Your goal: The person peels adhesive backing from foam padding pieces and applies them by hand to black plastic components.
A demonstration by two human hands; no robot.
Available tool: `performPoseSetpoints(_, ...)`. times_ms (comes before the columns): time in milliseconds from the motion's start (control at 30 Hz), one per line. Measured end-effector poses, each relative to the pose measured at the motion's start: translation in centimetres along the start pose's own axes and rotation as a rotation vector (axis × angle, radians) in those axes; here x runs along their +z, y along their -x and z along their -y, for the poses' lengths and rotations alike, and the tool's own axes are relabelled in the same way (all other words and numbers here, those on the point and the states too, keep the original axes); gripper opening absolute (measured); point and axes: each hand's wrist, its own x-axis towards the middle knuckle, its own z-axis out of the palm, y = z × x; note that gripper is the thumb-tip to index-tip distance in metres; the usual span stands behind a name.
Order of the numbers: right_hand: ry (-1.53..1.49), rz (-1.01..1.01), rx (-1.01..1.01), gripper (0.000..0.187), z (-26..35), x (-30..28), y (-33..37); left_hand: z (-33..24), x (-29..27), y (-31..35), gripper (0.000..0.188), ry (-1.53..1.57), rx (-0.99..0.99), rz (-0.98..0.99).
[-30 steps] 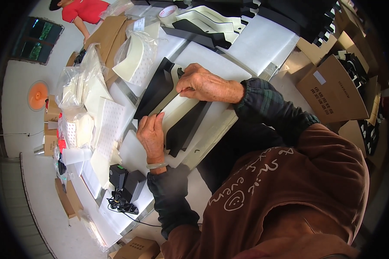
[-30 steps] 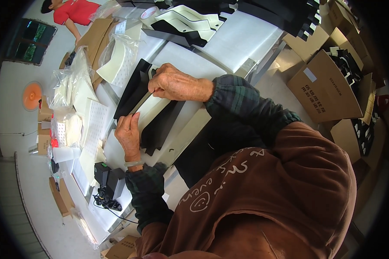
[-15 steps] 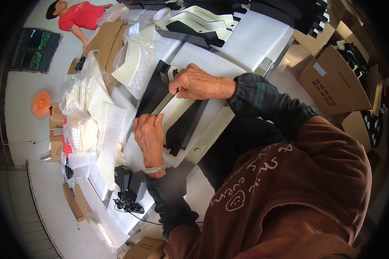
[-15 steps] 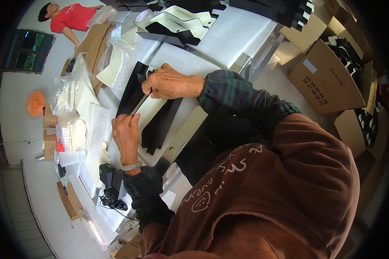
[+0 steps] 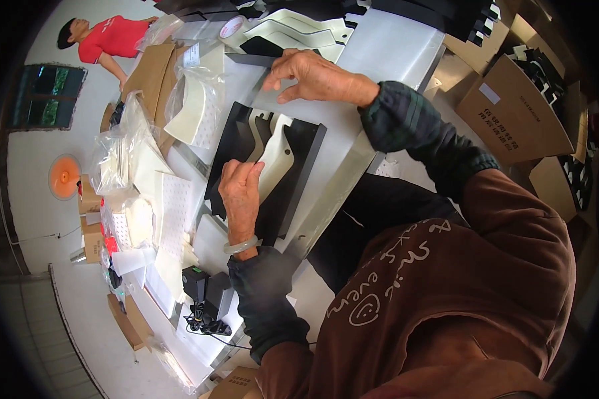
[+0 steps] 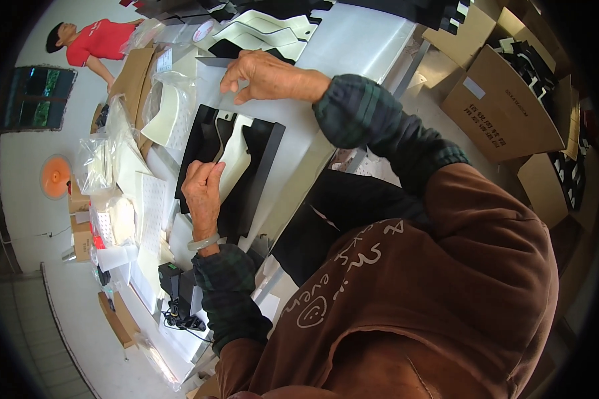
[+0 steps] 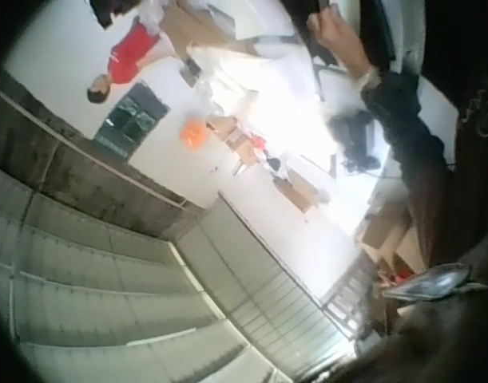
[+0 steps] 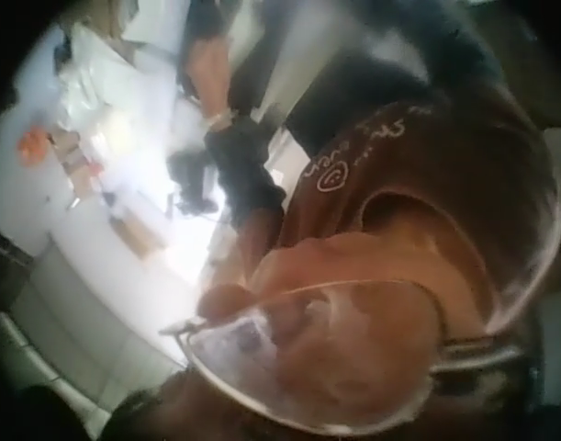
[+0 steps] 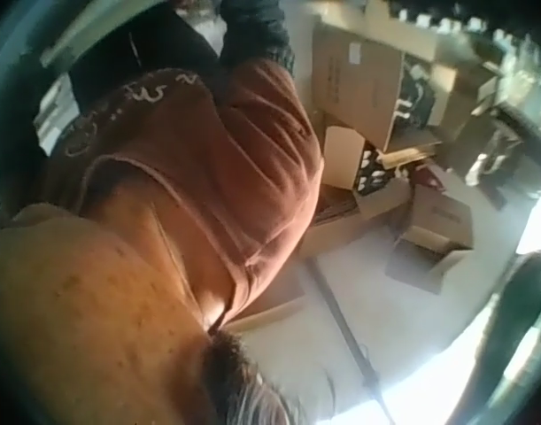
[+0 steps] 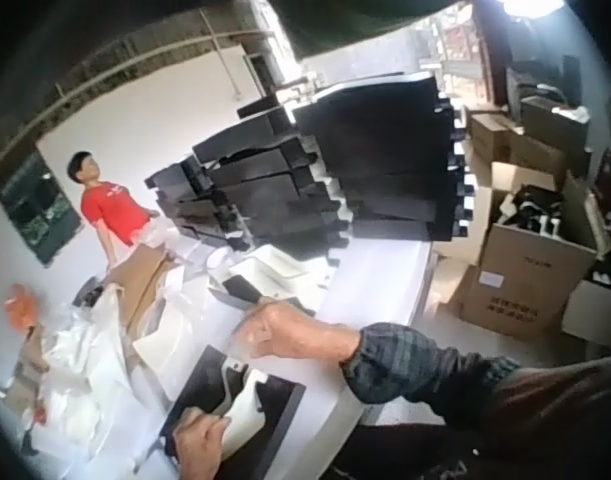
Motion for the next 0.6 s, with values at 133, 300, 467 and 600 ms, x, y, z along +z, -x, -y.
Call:
performPoseSetpoints(133,-0.22,0.392,0.212,0.031,0.5,-0.5,-0.6,-0.9,-0.3,0.2,0.015,-0.049,0.014,0.01)
performPoseSetpoints(300,-0.31,0.668,0.214,0.026,-0.7,0.2,-0.1,-0.9,-0.7,0.9,0.018,-0.022,-0.065,0.037)
performPoseSetpoints(467,-0.441,0.739,0.158,0.022,0.9,1.7,1.2,-2.8,-3.1,2.3,0.018,-0.052,-0.203,0.255)
performPoseSetpoints(600,-0.388,0.694,-0.039,0.018,1.1,3.5,0.9,-5.6,-2.8,1.3,0.029,-0.204,-0.161,0.186)
